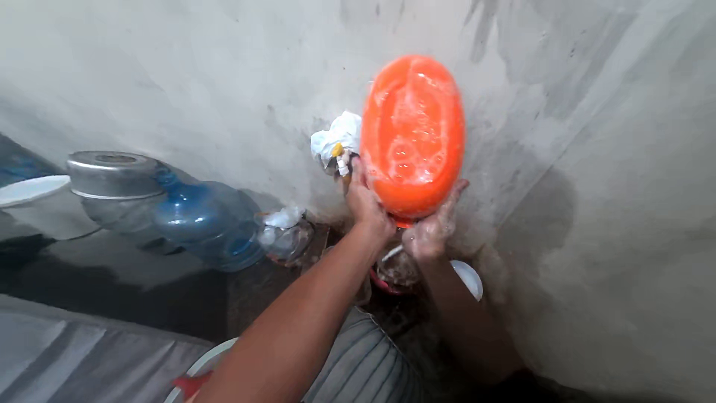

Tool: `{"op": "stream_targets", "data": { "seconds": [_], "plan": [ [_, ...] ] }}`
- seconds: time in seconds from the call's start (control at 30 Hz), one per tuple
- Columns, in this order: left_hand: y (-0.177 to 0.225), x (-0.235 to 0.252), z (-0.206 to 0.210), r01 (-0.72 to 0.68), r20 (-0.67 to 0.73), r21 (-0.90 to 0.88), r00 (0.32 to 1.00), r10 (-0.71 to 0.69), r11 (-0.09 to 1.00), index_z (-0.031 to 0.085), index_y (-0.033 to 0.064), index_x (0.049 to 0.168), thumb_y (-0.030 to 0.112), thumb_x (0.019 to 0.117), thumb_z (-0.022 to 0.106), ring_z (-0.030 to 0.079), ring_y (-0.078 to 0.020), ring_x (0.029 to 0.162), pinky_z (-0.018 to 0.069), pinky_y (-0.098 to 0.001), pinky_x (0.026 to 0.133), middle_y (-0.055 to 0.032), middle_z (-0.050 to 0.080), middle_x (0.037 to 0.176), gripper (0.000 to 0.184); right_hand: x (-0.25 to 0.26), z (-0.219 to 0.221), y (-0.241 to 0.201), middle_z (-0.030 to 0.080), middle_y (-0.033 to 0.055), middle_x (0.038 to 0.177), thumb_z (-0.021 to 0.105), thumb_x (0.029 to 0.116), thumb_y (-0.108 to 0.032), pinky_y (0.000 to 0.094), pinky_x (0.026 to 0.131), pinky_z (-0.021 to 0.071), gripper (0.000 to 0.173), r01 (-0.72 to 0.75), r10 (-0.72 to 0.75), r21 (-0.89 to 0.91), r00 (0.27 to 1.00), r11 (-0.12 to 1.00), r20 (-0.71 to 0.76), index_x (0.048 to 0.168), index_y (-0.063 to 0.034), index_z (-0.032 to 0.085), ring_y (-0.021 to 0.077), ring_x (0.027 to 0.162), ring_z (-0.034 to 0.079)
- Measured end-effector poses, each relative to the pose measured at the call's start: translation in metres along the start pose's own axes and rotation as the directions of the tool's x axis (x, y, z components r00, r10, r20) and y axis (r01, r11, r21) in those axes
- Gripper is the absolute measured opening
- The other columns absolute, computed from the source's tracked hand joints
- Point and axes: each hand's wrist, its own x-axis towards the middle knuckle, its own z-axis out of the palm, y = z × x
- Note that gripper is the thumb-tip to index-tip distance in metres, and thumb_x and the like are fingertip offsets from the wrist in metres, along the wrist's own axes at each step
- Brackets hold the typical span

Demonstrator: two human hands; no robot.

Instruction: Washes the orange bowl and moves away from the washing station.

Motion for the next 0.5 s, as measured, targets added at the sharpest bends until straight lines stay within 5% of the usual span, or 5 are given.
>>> {"op": "stream_targets", "data": {
  "seconds": [0.1, 0.2, 0.33, 0.43, 0.5],
  "plan": [
    [-0.002, -0.001, -0.008, 0.107, 0.078, 0.097, 0.990, -0.114, 0.990, 0.063, 0.0137, 0.117, 0.056, 0.1074, 0.035, 0.067, -0.0215, 0.096, 0.0572, -0.0457, 0.080, -0.0071, 0.068, 0.102, 0.052, 0.011, -0.026, 0.002, 0.060, 0.0053, 0.139, 0.029, 0.1072, -0.060, 0.0514, 0.107, 0.0502, 0.059, 0.043, -0.045, 0.041, 0.998, 0.998, 0.046, 0.147, -0.0194, 0.047, 0.0221, 0.130, 0.057],
    [0.018, 0.002, -0.018, 0.230, 0.288, 0.137, 0.922, -0.261, 0.964, 0.063, 0.0180, 0.107, 0.060, 0.1063, 0.026, 0.069, -0.0178, 0.086, 0.0590, -0.0405, 0.072, -0.0036, 0.069, 0.090, 0.056, 0.026, -0.068, -0.003, 0.073, -0.0003, 0.104, 0.045, 0.1045, -0.057, 0.0390, 0.085, 0.0623, 0.051, 0.278, -0.259, -0.241, 0.960, 0.930, 0.107, 0.123, -0.0132, 0.063, 0.0133, 0.097, 0.072],
    [0.038, 0.018, -0.051, 0.107, 0.387, 0.532, 0.851, -0.353, 0.840, 0.061, 0.0238, 0.134, 0.085, 0.0920, 0.028, 0.068, -0.0221, 0.098, 0.0579, -0.0449, 0.080, -0.0060, 0.070, 0.113, 0.081, 0.037, -0.136, -0.002, 0.069, -0.0061, 0.080, 0.063, 0.0896, -0.069, 0.0240, 0.071, 0.0599, 0.064, 0.556, -0.452, -0.676, 0.820, 0.484, 0.352, 0.096, -0.0054, 0.070, -0.0015, 0.076, 0.067],
    [0.035, 0.023, -0.067, 0.109, 0.245, 0.758, 0.866, -0.436, 0.643, 0.059, 0.0245, 0.137, 0.094, 0.0822, 0.030, 0.069, -0.0291, 0.097, 0.0584, -0.0520, 0.077, -0.0109, 0.070, 0.112, 0.093, 0.044, -0.174, 0.001, 0.072, 0.0097, 0.080, 0.060, 0.0975, -0.056, 0.0362, 0.071, 0.0610, 0.052, 0.811, -0.320, -0.575, 0.577, 0.112, 0.752, 0.090, -0.0058, 0.071, 0.0171, 0.076, 0.071],
    [0.034, 0.029, -0.070, 0.205, 0.114, 0.828, 0.850, -0.515, 0.522, 0.054, 0.0202, 0.142, 0.089, 0.0873, 0.033, 0.069, -0.0355, 0.100, 0.0591, -0.0559, 0.076, -0.0178, 0.068, 0.118, 0.090, 0.039, -0.176, -0.003, 0.073, 0.0125, 0.082, 0.065, 0.0952, -0.039, 0.0427, 0.074, 0.0614, 0.035, 0.847, -0.118, -0.525, 0.532, 0.081, 0.839, 0.086, -0.0058, 0.072, 0.0242, 0.079, 0.073]
  ]
}}
